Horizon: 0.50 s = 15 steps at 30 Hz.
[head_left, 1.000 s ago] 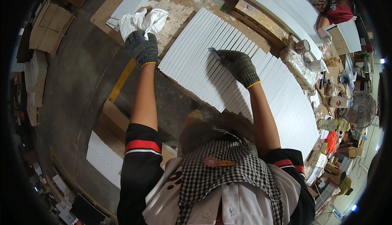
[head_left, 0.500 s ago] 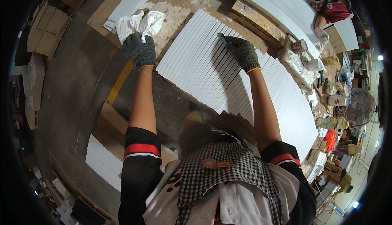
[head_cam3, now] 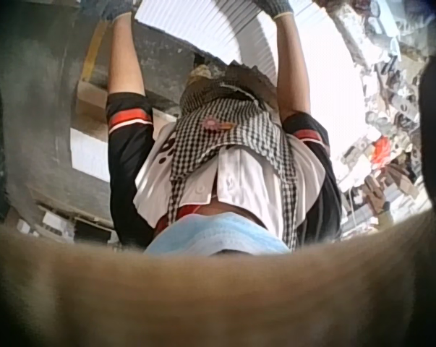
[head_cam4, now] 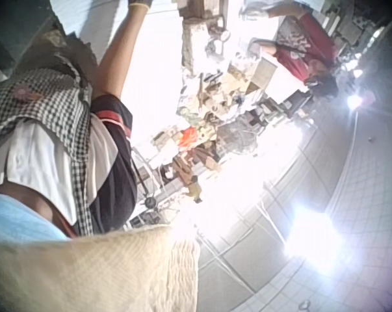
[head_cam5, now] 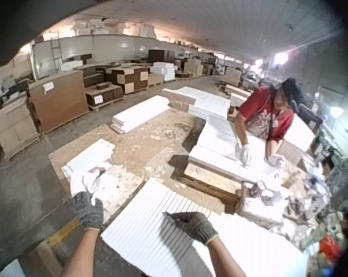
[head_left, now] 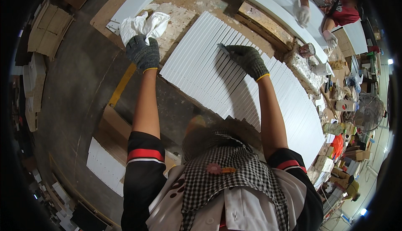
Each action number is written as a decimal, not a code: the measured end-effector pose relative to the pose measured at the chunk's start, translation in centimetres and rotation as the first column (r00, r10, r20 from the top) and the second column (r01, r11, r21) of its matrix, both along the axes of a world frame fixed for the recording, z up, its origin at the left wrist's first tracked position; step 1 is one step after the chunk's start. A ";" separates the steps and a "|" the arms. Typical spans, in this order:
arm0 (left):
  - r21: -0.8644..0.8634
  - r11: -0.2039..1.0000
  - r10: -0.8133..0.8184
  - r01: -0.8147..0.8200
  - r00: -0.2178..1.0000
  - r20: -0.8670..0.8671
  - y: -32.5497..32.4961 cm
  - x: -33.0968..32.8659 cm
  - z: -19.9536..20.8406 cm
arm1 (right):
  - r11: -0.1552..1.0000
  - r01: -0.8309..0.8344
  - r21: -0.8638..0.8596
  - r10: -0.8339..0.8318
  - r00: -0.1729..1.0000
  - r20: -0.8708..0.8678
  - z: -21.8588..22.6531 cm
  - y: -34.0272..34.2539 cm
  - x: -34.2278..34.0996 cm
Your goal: The person wipes the surface of a stack of white corrugated panels with a white cloth. They repeatedly wipe the panels, occasionally lifting one to wipe underneath, and continue the wiping motion across the stack.
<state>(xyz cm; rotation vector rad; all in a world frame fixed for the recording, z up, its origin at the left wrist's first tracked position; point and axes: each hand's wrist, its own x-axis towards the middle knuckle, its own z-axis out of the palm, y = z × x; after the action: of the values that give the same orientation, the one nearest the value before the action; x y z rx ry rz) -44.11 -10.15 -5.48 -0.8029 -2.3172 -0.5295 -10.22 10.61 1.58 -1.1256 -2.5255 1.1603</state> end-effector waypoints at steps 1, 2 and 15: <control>0.005 1.000 -0.003 0.003 1.000 -0.002 0.0 0.0 0.0 | 1.000 0.012 -0.004 -0.012 1.000 0.025 -0.2 0.2 0.0; 0.010 1.000 -0.008 0.008 1.000 0.006 0.0 -0.1 -0.1 | 0.998 0.051 -0.038 -0.051 0.999 0.005 -0.3 0.5 -0.1; 0.023 1.000 -0.018 0.018 0.999 0.027 0.1 -0.1 0.0 | 0.982 0.143 0.125 -0.137 0.989 -0.057 -1.8 5.2 -0.9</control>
<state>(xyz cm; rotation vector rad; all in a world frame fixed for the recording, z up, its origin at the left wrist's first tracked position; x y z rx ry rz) -44.23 -10.02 -5.49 -0.8114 -2.3269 -0.5766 -11.08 15.77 -0.25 -1.2059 -2.4022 0.9638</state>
